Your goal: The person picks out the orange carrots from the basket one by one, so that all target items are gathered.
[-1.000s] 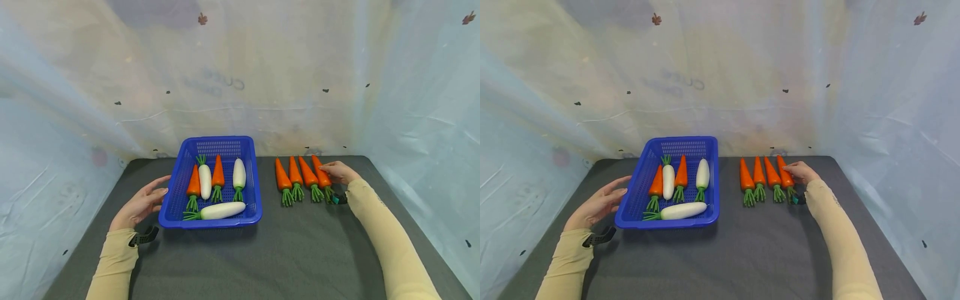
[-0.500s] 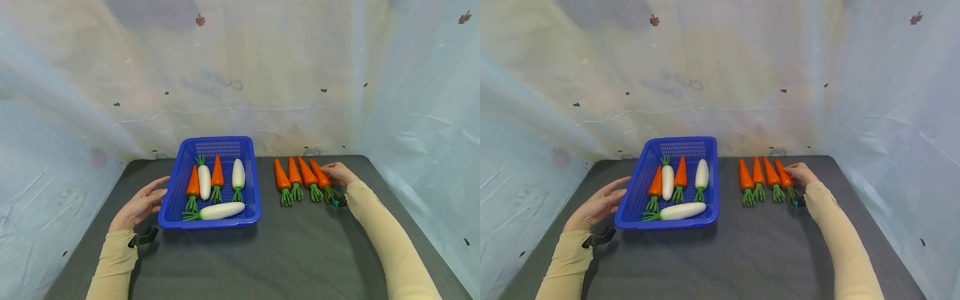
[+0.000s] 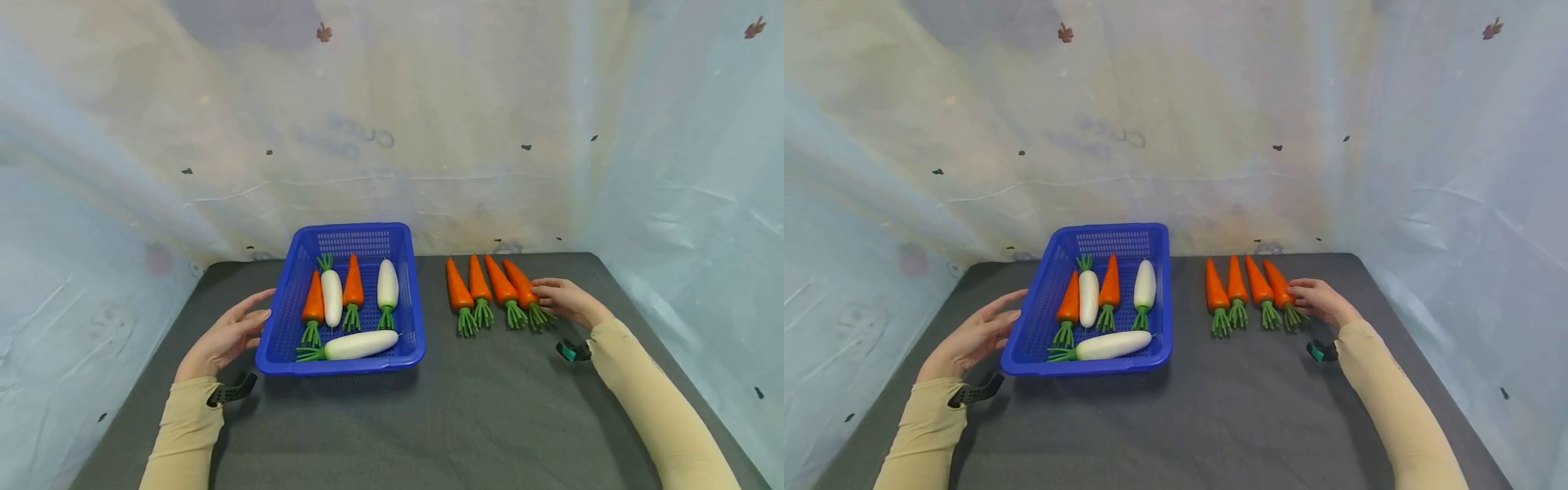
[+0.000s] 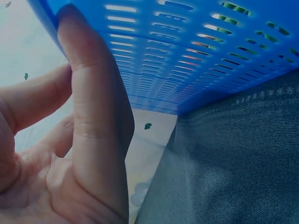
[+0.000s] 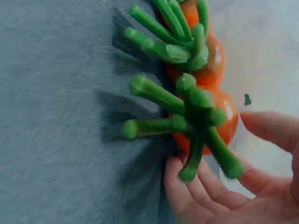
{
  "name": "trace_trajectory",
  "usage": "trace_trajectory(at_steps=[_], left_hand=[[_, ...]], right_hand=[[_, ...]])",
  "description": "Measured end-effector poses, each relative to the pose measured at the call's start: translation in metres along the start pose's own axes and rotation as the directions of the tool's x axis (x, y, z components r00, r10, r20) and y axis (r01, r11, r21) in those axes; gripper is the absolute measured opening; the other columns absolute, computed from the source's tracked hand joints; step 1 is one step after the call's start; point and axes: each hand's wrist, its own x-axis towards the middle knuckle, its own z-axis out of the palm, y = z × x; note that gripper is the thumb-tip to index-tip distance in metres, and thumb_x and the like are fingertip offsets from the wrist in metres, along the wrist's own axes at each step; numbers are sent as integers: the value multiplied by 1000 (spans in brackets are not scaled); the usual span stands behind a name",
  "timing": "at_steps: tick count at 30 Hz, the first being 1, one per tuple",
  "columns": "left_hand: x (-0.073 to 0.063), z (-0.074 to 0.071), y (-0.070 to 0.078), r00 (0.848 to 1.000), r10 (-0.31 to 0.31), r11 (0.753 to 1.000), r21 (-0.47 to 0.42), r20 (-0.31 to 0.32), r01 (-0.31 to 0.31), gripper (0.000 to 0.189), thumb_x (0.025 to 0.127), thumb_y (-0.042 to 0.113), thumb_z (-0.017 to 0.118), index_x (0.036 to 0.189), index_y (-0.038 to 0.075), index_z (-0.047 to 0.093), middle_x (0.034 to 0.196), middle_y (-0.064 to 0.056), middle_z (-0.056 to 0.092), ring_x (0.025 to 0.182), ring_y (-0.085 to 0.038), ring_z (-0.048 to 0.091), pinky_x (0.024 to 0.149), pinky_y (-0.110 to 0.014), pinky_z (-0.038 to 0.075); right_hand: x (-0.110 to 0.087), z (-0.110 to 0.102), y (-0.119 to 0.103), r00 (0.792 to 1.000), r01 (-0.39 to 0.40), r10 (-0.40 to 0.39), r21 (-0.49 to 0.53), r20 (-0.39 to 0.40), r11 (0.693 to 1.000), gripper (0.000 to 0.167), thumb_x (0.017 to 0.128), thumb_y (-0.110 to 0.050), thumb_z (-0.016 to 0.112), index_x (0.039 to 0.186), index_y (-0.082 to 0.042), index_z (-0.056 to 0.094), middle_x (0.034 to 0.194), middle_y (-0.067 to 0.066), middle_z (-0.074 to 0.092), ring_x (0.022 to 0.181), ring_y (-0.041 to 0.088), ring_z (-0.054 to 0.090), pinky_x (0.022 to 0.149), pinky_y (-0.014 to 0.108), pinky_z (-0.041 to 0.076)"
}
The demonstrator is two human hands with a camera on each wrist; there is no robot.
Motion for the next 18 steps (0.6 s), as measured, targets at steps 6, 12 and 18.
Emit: trace_trajectory(at_steps=[6,12,18], left_hand=[[-2,0,2,1000,12,999,-44,9,-11,59,101,20,50,152,17,22,114,-5,66,91,-20,67,80,-39,55],[-3,1,3,1000,16,999,-51,11,-15,58,101,20,49,152,16,21,115,-3,66,91,-20,67,79,-38,55],[-3,3,3,1000,7,998,-59,6,-7,57,101,20,49,152,16,22,115,-3,66,92,-21,67,80,-39,54]], right_hand=[[-11,-2,8,997,73,-73,1,35,997,67,101,-25,52,151,1,15,147,29,27,128,37,40,102,46,39],[-10,3,10,992,126,-125,-13,33,992,64,100,-18,53,149,3,19,145,32,29,130,42,36,104,53,34],[-6,10,6,991,130,-129,-50,20,990,62,99,-18,54,148,1,23,144,31,32,126,38,40,105,55,31]])
